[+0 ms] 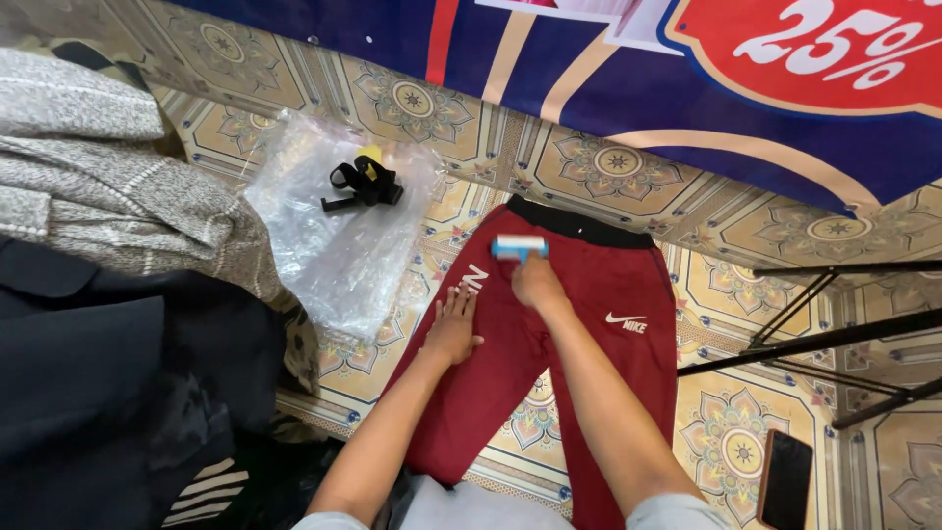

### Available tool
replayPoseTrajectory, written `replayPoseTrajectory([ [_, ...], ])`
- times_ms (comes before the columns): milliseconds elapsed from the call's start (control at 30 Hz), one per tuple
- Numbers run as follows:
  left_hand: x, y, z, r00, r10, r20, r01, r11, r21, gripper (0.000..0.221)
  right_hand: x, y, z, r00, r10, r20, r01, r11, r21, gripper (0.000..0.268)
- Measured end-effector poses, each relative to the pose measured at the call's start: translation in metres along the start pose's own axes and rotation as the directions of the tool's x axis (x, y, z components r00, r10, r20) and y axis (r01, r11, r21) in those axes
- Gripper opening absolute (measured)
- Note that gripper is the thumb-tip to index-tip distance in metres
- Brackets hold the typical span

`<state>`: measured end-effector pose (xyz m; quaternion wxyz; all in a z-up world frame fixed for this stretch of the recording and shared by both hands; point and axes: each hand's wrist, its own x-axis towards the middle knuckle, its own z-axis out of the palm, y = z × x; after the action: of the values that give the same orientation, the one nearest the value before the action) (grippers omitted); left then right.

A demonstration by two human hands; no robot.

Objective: Using a lint roller to remove lint from a pair of red pants and then folding them.

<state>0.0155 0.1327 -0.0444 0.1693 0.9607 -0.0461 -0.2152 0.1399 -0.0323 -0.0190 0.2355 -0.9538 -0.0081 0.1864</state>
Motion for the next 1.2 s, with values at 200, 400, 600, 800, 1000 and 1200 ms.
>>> replayPoseTrajectory([
  [200,-0.001,-0.002,0.001,1.000,0.017,0.014,-0.017,1.000,0.005,0.091,0.015,-0.005,0.017,0.999,-0.021,-0.024,0.021,1.000,0.014,0.052],
  [400,-0.003,-0.002,0.000,1.000,0.028,-0.004,-0.028,0.999,0.020,0.091,0.025,-0.006,0.028,0.997,-0.075,0.003,0.075,0.997,-0.005,0.050],
  [600,-0.008,-0.003,-0.004,0.998,0.055,-0.007,-0.055,0.998,0.025,0.090,-0.005,-0.012,0.022,0.998,-0.055,0.034,0.059,0.988,-0.143,0.054],
  [800,-0.016,-0.010,0.003,0.990,0.096,-0.098,-0.101,0.994,-0.043,0.084,-0.004,0.026,0.040,0.986,-0.024,0.162,0.059,0.974,-0.218,0.056],
  [1000,-0.050,-0.011,-0.009,0.984,0.014,-0.180,-0.041,0.988,-0.151,0.079,-0.082,-0.030,0.004,0.992,-0.104,0.067,0.113,0.983,-0.142,0.055],
  [1200,-0.069,-0.052,0.017,0.911,-0.128,-0.392,-0.010,0.944,-0.331,0.069,-0.106,-0.019,0.023,0.965,-0.093,0.246,0.166,0.941,-0.295,0.053],
])
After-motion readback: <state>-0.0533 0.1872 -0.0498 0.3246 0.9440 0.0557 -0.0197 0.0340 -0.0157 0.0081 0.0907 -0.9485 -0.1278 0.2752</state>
